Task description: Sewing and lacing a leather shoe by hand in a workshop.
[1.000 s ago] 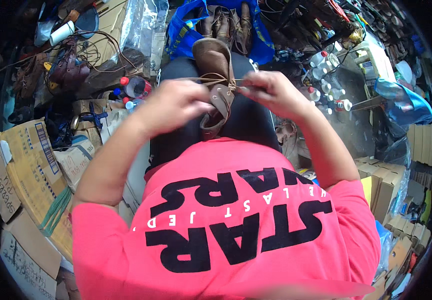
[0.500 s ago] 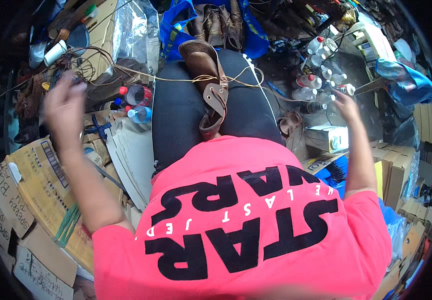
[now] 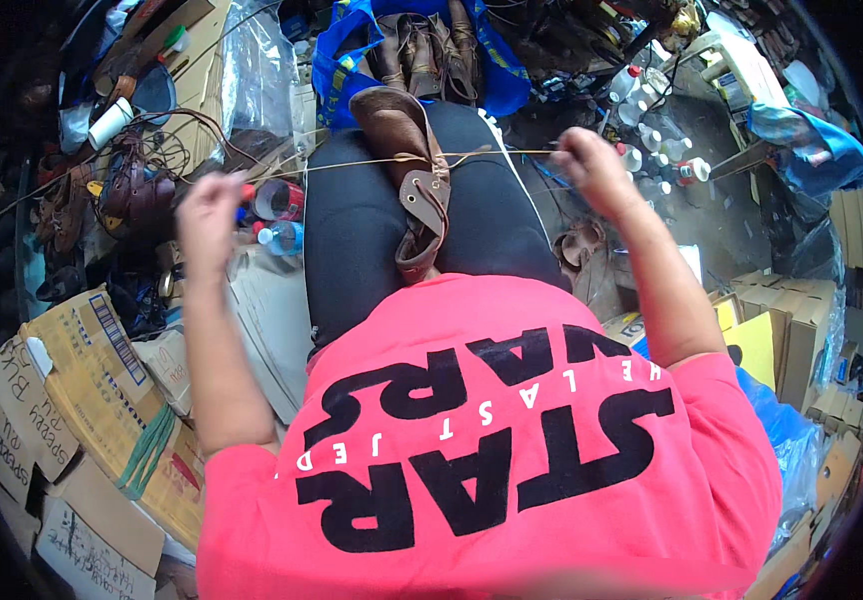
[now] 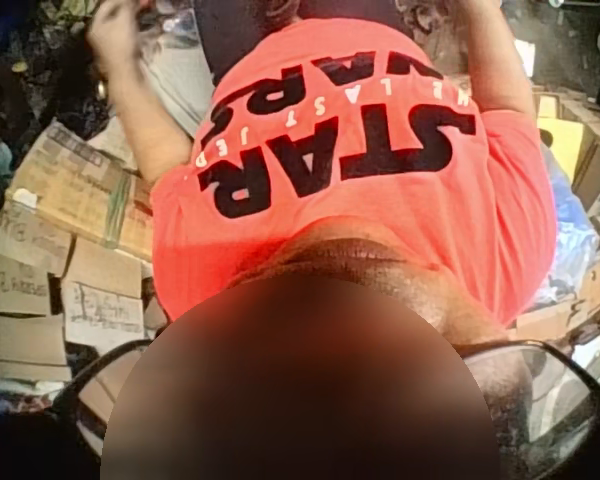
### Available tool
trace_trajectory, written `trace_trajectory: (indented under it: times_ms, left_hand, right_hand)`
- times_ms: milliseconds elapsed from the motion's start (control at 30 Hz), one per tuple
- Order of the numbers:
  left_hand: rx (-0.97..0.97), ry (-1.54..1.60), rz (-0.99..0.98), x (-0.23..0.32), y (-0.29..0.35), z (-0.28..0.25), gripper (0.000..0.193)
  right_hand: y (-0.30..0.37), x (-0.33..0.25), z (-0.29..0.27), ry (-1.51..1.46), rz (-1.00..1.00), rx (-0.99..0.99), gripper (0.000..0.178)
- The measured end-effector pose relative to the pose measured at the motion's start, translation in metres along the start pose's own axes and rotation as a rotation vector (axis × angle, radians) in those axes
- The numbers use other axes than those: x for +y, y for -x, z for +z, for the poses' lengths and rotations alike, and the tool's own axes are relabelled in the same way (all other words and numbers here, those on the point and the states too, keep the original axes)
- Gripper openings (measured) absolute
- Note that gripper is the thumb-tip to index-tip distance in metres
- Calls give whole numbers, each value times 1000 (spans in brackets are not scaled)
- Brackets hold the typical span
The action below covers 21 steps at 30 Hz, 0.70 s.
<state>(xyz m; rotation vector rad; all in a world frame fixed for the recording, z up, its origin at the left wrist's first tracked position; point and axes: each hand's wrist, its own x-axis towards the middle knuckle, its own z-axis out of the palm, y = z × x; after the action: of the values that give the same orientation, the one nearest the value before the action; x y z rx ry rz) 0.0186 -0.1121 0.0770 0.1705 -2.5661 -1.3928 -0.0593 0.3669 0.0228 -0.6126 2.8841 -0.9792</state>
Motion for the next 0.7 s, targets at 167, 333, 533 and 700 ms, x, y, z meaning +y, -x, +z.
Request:
trace_trajectory:
  times_ms: [167, 333, 533, 700]
  left_hand:
    - [231, -94, -323, -48, 13, -97, 22]
    - [363, -717, 111, -8, 1, -17, 42]
    - [-311, -232, 420, 86, -31, 132, 45]
    - [-766, -305, 212, 89, -67, 155, 30]
  right_hand:
    - [22, 71, -22, 252, 247, -59, 13]
    - [10, 67, -25, -287, 497, -60, 28]
    - [-44, -28, 4, -602, 43, -175, 13]
    - [-76, -65, 24, -269, -234, -236, 12]
